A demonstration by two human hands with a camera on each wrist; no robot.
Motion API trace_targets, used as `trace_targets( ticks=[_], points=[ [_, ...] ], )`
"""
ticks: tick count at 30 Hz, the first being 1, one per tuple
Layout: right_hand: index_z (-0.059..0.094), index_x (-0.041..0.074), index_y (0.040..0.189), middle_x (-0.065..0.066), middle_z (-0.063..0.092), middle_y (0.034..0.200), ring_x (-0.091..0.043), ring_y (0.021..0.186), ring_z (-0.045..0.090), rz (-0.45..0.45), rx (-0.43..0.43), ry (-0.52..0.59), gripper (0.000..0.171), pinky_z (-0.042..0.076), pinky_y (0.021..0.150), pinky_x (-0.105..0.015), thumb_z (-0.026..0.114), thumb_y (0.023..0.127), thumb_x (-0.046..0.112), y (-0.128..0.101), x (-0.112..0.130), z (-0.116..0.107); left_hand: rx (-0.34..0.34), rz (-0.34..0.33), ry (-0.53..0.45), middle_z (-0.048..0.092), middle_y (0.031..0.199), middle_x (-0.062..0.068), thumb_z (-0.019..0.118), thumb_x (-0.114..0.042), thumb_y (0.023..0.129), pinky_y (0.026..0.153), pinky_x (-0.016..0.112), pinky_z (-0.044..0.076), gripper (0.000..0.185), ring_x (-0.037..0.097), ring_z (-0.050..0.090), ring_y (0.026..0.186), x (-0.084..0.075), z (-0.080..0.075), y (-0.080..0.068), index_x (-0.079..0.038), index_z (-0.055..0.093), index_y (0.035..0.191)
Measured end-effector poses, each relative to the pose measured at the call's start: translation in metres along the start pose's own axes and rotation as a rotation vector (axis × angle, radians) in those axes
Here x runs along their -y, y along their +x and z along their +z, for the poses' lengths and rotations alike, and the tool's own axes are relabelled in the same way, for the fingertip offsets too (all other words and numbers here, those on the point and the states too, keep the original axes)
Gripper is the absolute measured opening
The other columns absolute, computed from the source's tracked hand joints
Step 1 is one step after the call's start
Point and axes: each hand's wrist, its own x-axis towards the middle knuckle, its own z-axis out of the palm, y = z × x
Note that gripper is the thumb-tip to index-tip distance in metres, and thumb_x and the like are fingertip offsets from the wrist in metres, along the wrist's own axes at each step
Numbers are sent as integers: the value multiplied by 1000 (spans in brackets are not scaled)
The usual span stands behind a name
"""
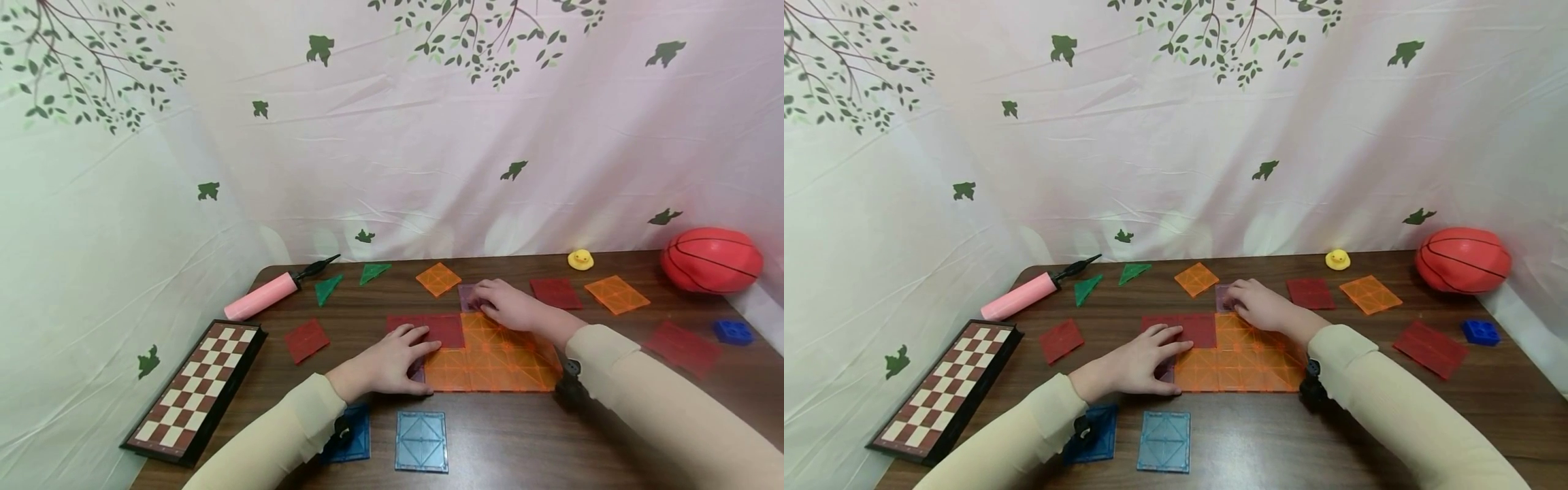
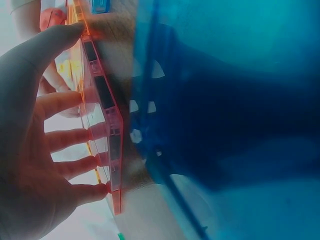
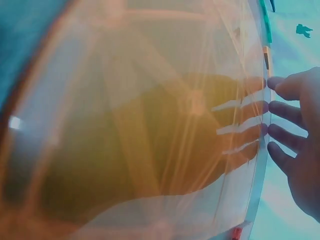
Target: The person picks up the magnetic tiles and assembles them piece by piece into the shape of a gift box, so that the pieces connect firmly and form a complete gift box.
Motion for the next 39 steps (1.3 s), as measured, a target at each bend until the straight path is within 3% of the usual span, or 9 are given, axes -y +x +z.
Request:
trace_targets(
  ticks=[4,13,19,26,33,39],
  points=[
    [65,1,127,-20,57,130,-42,119,51,28,-2,-3,28,43,101,-57,60,100,2,10,2,2,-1,3,7,29,165,8,63,-66,90,117,47,31,82,30,28,147,1,1,0,-26,40,159],
    [51,-1,147,-29,38,155,-46,141,37,123,65,-4,42,34,111,-60,51,105,6,45,-6,10,-3,9,12,29,164,9,64,-65,90,117,47,31,82,30,28,147,-1,0,0,-25,41,158],
    [53,1,146,-25,42,153,-43,140,40,91,76,-52,41,35,111,-57,51,105,6,59,-1,15,-1,12,8,30,164,9,64,-64,90,116,48,31,82,30,29,146,0,-1,0,-25,41,158],
    [60,5,141,-20,51,139,-43,127,47,4,39,-105,38,40,106,-56,51,105,3,54,10,17,0,17,3,29,164,8,63,-65,91,117,47,31,82,29,28,146,2,0,2,-26,41,158],
    [61,11,142,-16,52,138,-39,123,47,7,31,-120,38,44,98,-61,53,105,7,39,13,19,3,11,7,29,165,8,62,-66,90,117,48,31,82,30,28,147,0,0,2,-26,40,159],
    [63,8,140,-19,53,135,-40,118,48,-22,16,-117,37,44,97,-63,56,103,6,25,17,18,6,2,5,29,165,8,63,-66,90,117,48,30,82,30,28,147,-1,0,2,-26,40,159]
  ],
)
